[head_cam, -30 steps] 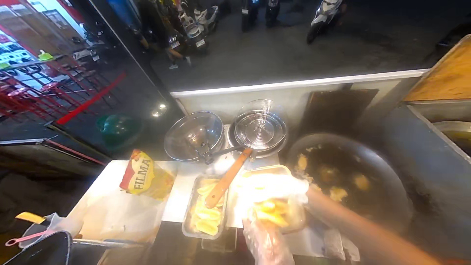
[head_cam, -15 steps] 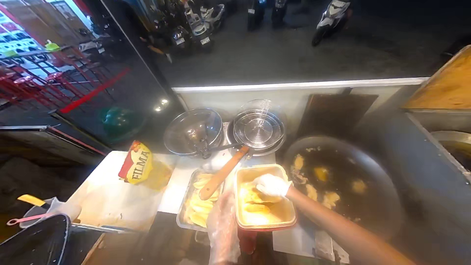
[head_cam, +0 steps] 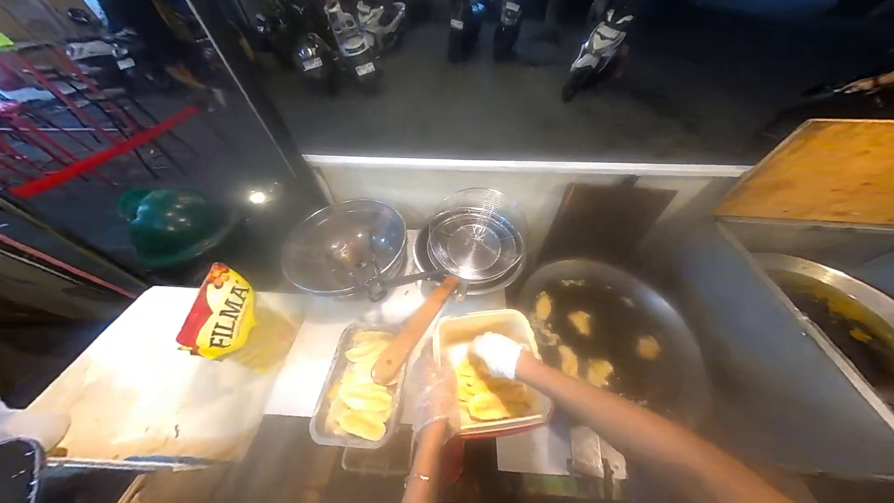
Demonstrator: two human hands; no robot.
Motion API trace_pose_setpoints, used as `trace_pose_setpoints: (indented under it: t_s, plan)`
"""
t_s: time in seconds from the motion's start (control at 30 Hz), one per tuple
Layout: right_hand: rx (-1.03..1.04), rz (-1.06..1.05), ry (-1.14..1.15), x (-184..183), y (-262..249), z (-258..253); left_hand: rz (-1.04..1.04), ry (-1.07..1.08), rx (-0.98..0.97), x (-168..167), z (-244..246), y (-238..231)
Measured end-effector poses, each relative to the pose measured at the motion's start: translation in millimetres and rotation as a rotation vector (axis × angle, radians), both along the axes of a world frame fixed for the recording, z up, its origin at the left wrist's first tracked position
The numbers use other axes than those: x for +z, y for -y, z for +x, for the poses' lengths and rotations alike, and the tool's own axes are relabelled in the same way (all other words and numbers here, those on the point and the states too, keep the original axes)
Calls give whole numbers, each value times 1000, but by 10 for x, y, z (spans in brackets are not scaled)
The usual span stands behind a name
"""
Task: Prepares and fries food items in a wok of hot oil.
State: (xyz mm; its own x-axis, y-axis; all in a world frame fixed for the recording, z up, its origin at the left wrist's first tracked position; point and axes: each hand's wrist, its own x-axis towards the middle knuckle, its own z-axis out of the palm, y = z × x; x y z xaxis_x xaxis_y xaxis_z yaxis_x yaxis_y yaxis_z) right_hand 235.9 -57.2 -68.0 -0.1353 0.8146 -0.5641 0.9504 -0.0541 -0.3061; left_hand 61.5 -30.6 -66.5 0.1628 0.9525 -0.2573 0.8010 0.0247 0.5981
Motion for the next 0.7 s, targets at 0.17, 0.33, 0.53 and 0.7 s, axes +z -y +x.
trace_pose_setpoints:
  t_s: [0.17,0.33,0.53,0.7]
  plan:
    - [120,-37,98,-148,-175,-32,-39,-7,-3,82,-8,-13]
    - [-119,104,110,-137,-34,-72,-61,-8,6,92,-2,3]
    - [-151,-34,54,-1,190,-365,-45,59,23,28,-5,4]
    - [-73,23,112,19,82,-247,-65,95,31,69,-4,2]
